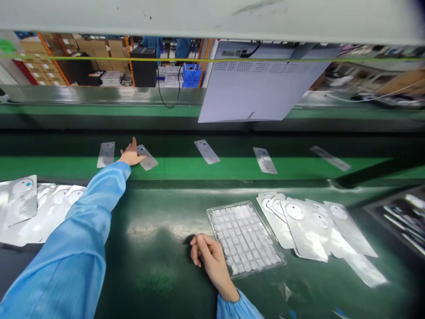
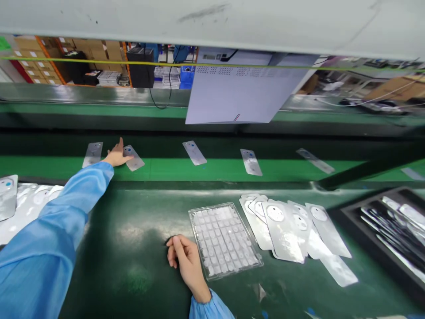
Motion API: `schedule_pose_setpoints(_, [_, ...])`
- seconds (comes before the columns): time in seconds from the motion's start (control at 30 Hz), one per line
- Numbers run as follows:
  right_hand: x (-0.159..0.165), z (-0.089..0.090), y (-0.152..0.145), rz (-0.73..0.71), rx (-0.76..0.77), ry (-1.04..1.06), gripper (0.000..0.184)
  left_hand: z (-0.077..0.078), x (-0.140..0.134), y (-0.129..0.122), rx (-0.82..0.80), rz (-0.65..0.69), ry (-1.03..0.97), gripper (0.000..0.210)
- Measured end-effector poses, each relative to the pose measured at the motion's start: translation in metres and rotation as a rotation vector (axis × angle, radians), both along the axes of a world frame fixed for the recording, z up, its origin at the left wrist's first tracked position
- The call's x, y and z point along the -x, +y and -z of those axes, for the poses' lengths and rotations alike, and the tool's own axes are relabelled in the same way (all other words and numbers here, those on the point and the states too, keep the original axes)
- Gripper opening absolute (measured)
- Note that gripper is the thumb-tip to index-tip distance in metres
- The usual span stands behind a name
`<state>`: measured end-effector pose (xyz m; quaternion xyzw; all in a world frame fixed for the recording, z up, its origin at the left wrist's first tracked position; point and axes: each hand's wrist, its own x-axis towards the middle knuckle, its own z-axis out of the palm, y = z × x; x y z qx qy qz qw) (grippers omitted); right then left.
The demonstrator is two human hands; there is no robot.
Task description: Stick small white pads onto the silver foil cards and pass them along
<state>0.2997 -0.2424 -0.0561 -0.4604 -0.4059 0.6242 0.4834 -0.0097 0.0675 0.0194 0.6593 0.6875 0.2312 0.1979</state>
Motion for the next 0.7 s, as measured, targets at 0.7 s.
schedule_pose_setpoints(0.7, [0.014, -0.07, 0.001, -0.116, -0.296, -0.58, 0.032, 0.038, -0.11, -0.273, 0.535, -0.049, -1.371, 0.068])
